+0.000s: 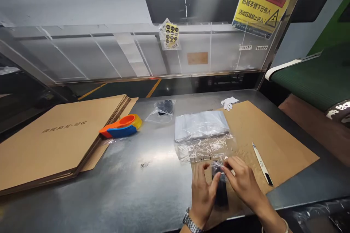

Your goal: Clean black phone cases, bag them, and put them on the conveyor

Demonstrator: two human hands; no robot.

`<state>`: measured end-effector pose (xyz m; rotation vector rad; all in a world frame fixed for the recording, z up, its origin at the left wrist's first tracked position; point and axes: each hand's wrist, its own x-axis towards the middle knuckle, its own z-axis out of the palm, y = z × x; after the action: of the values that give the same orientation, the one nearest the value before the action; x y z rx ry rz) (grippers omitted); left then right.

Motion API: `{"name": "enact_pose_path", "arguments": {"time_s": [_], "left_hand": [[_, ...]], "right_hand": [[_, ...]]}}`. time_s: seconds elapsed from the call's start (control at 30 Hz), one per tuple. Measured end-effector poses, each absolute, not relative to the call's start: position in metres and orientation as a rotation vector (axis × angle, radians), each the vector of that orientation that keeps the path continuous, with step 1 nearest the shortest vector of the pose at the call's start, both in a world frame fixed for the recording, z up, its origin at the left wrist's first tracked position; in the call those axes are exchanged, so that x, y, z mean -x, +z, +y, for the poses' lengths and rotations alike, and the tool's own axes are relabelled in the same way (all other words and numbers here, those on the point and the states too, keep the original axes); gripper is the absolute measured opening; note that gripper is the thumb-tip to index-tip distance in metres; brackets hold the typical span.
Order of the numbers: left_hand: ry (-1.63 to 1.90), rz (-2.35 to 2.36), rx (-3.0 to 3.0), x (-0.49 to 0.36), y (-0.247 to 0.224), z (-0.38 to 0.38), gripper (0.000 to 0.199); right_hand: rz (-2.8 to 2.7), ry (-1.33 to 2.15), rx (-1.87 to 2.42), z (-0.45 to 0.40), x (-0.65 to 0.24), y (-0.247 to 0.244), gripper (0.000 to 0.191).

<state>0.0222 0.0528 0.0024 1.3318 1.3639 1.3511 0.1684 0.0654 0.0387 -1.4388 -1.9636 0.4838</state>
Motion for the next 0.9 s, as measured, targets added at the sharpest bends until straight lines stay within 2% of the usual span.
{"name": "enact_pose_path", "arguments": {"time_s": [0.07,0.13,0.27,0.47,0.53,0.7,0.9], "left_hand": [[1.382,1.448,-1.756,-0.018,0.008,0.048,0.03],[1.352,1.503,-2.109,-0.013,0.013,0.046,0.026],[1.475,1.613,-2.162,0.003,0.013,0.048,0.023],[1.818,1.887,-2.028,0.026,-0.014,0.035,0.04],[1.843,1.883,-2.014,0.027,-0.027,0.023,0.038],[1.632,1.843,-1.916,0.026,-0.036,0.017,0.02],[1.299,1.915,-1.709,0.042,-0.015,0.07,0.028]], "right_hand": [[-2.062,0.506,1.341,0.064,-0.162,0.047,0.02],[-2.137,0.533,1.25,0.063,-0.157,0.055,0.021],[-2.169,0.581,1.174,0.061,-0.158,0.056,0.021],[-2.006,0.487,1.809,0.043,-0.165,0.009,0.031],[-2.027,0.497,1.919,0.034,-0.164,-0.009,0.03],[-2.074,0.59,1.981,0.024,-0.171,-0.027,0.027],[-2.044,0.816,1.776,0.021,-0.185,-0.004,0.035]]}}
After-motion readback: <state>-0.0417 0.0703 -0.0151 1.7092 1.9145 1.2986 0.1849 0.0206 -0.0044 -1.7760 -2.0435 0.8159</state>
